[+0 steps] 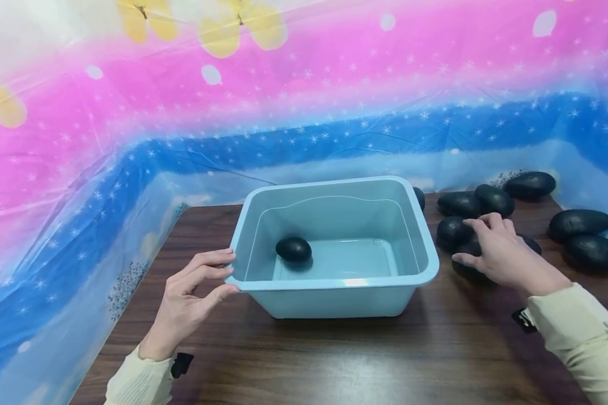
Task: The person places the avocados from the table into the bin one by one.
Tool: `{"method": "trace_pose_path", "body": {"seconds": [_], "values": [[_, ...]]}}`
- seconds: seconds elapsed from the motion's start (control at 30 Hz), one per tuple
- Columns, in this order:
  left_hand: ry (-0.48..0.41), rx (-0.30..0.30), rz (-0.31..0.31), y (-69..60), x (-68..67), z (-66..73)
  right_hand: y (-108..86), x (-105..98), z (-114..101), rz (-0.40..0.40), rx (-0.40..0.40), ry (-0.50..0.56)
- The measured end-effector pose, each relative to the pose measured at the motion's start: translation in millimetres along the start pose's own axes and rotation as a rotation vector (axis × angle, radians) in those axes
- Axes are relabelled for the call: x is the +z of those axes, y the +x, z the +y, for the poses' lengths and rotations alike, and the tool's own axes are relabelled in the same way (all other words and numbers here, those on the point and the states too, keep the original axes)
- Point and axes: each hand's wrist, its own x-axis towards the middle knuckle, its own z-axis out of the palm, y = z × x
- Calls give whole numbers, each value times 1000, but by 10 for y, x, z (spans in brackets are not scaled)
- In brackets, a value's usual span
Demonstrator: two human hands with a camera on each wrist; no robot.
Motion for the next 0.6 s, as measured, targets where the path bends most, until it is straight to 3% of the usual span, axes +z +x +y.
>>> {"method": "trace_pose_path", "body": {"seconds": [0.6], "values": [[4, -7, 4, 3, -1, 14, 19, 222, 96, -62, 3, -29]]}}
